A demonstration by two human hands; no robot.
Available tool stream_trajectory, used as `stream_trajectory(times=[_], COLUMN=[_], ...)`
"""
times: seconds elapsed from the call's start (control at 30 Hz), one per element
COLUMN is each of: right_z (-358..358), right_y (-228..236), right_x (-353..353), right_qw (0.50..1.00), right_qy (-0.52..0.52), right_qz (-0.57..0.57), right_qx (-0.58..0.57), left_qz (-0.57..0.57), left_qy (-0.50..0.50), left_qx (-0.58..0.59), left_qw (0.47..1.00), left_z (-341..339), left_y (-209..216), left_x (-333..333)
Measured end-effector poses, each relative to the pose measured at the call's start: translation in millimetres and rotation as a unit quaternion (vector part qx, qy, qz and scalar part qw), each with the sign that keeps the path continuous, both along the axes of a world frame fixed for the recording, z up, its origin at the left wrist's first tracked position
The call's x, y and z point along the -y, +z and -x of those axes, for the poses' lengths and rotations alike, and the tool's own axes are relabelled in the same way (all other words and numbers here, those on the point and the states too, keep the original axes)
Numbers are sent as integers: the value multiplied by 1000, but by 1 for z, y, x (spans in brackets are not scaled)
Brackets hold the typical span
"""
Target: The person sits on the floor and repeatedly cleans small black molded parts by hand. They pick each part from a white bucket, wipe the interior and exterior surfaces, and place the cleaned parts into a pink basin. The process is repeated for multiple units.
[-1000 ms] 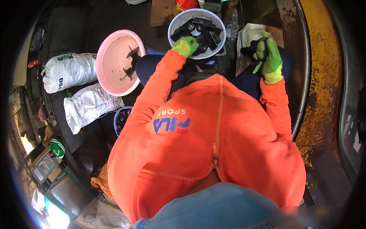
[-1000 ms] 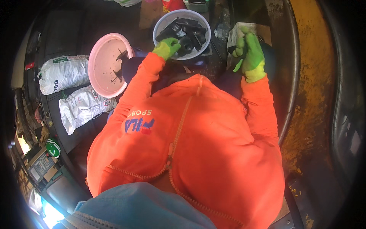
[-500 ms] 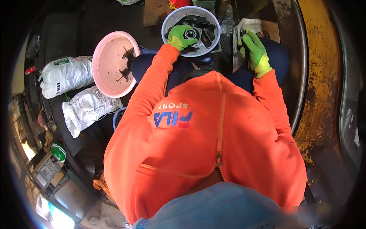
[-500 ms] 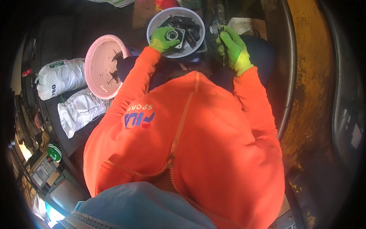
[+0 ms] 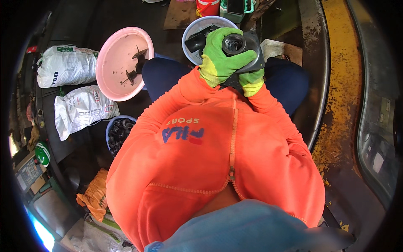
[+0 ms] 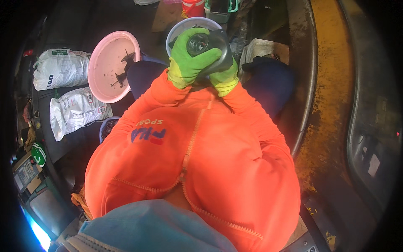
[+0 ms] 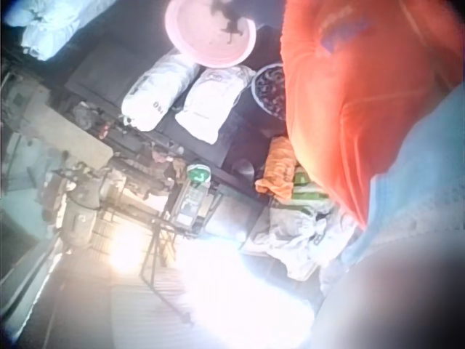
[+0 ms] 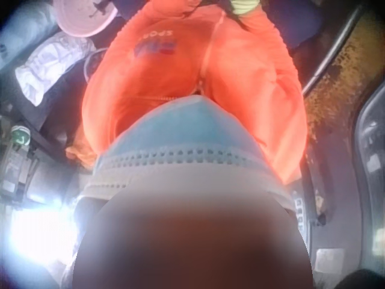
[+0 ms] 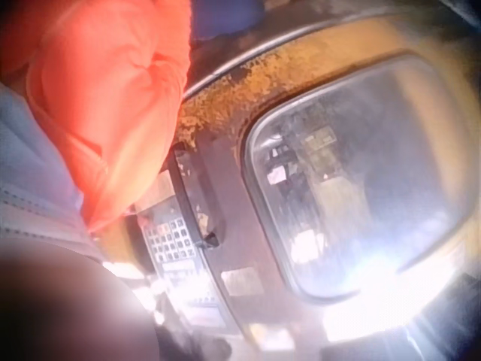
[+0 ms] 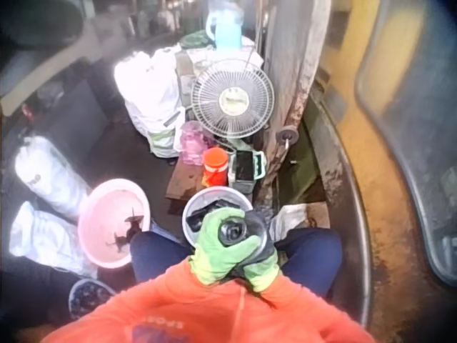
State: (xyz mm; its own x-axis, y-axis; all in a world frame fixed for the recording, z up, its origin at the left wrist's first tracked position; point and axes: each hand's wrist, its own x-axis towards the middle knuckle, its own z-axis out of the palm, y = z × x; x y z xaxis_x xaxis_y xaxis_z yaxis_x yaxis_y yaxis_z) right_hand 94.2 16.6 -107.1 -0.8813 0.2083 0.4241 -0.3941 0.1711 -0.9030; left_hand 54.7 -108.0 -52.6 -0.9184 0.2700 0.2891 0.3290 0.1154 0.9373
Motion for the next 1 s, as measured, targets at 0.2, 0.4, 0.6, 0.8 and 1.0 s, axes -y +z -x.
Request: stream_trajectory(times=[0.2, 0.4, 0.6, 0.8, 1.0], right_z=[3, 3, 5, 2, -9], right_y=[21, 40, 50, 72, 70], right_x=[1, -5, -10, -12, -12], right_qw=[995, 983, 986, 972, 943], right_qy=[-17, -19, 94, 193, 289], right_qz=[-98, -179, -132, -119, 75], right_qx=[-13, -41, 43, 54, 150], left_qz=[-37, -72, -103, -129, -80], left_qy=[40, 14, -49, -120, -286], left_qx=[-38, 0, 36, 59, 47], left_qw=[998, 997, 993, 983, 954], left_z=[-16, -12, 0, 10, 22], left_y=[10, 13, 20, 29, 32], left_x=[-11, -10, -1, 7, 22])
